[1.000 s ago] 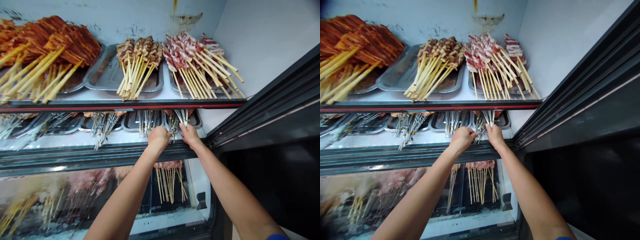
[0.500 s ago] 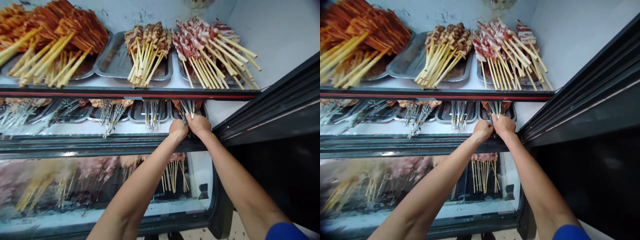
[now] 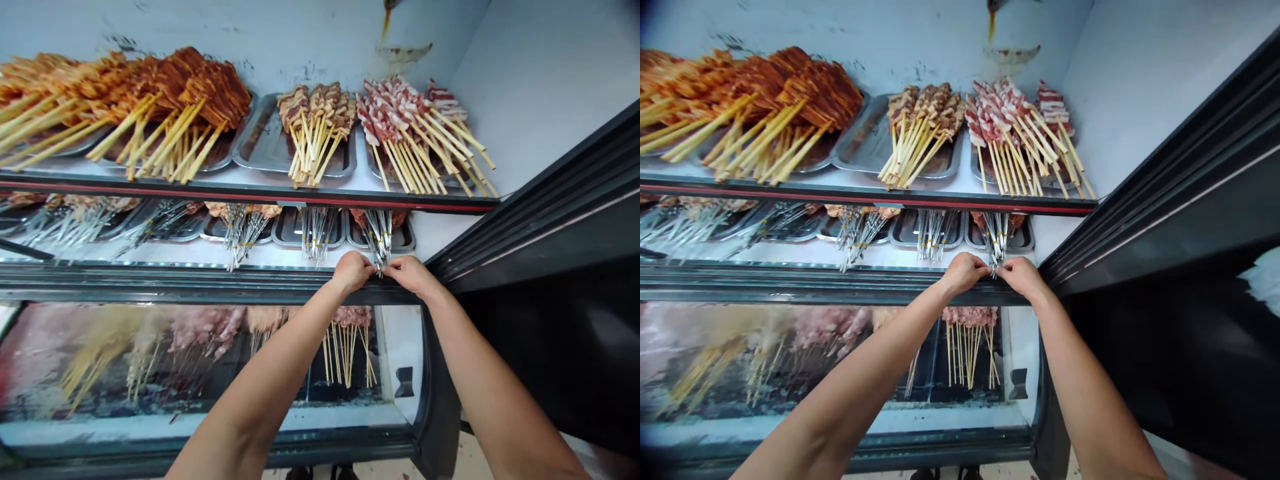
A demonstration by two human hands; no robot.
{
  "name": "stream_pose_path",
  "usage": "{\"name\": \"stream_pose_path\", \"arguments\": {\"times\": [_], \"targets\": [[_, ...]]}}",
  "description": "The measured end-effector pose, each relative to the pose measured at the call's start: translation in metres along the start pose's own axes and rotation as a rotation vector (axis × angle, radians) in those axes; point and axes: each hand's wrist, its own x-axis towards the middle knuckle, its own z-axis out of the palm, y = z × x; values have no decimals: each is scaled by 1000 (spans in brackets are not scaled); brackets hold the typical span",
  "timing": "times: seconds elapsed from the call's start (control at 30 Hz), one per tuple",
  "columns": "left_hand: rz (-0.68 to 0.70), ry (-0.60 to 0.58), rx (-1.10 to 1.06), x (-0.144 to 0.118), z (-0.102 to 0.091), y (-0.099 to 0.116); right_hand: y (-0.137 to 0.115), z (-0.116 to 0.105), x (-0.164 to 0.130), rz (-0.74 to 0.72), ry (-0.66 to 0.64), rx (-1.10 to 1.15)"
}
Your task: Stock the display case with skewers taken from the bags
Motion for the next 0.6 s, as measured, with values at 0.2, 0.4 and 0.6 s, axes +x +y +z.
{"name": "stream_pose_path", "arguments": {"times": [0.2, 0.4, 0.6], "targets": [[-271, -6, -39, 12, 8, 13, 7, 8, 12, 165, 131, 268], [-388, -22, 47, 28, 21, 31, 14, 6, 17, 239, 252, 95], [-184, 140, 146, -11, 13, 35, 17, 1, 16, 189, 207, -139]]}}
